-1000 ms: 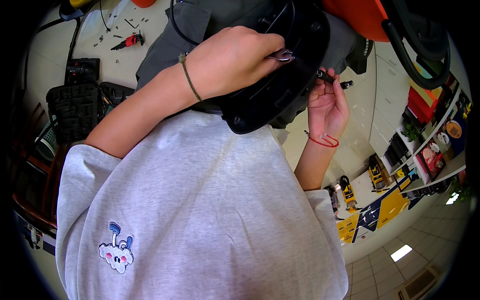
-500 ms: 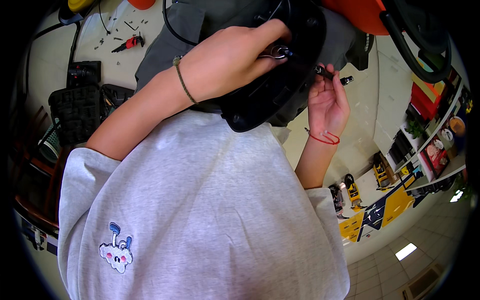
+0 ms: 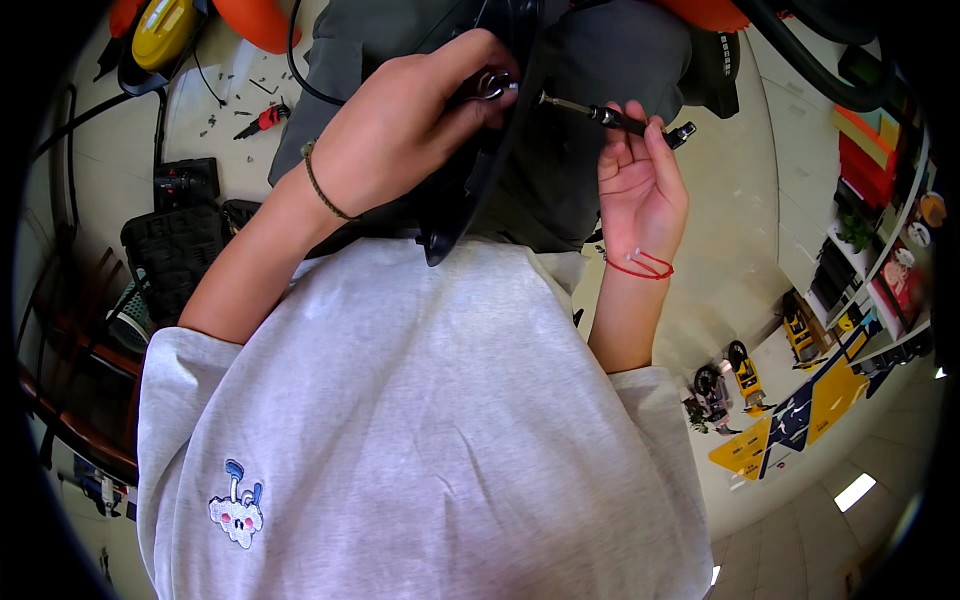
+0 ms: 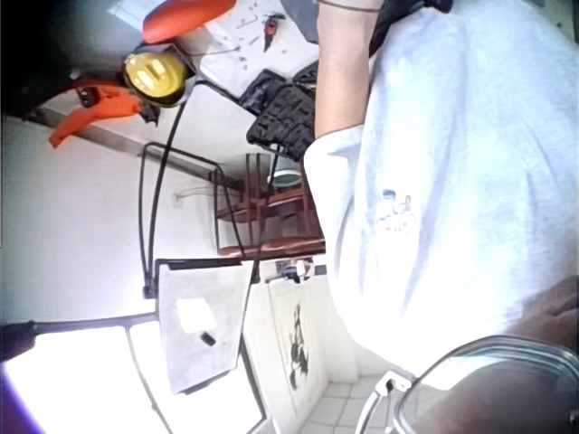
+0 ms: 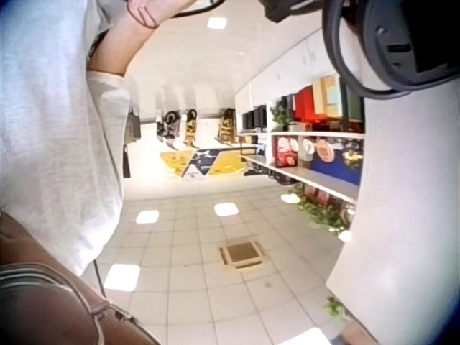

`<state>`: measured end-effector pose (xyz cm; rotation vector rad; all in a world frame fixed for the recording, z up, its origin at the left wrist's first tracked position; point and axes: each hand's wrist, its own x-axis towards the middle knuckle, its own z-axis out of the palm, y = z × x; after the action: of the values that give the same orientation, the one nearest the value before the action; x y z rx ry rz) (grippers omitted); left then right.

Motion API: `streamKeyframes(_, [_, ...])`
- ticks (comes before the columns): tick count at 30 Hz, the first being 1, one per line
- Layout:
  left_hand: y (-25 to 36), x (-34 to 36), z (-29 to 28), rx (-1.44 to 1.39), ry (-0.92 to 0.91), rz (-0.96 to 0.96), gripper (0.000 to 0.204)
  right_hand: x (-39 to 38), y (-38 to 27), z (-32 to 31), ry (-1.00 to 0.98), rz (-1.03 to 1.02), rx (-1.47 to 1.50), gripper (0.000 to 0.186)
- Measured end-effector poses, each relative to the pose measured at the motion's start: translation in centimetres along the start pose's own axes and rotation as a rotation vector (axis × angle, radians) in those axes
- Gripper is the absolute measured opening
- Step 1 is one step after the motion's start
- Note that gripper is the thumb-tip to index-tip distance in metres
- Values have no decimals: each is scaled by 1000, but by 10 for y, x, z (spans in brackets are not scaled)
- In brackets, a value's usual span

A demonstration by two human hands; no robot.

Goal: The person assembles a black plastic component by threading a bolt through a bracket, tightening a nut using an open-ended wrench, and then securing another part using a screwdriver.

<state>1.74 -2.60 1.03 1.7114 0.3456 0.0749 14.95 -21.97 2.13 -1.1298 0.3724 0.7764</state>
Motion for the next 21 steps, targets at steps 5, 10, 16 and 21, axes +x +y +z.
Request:
streamKeyframes(5, [1, -1, 0, 24, -10, -91, 24, 0, 2, 3, -3, -23, -3, 8])
streamKeyframes(10, [-5, -2, 9, 57, 75, 130, 26, 4, 4, -4, -33, -19, 15, 8])
streamKeyframes(16, [-1, -5, 9, 142, 41, 21, 21, 4, 5, -7, -52, -22, 13, 8])
streamKeyframes(21, [10, -8, 13, 39, 124, -55, 27, 5, 6, -5, -59, -23, 19, 8])
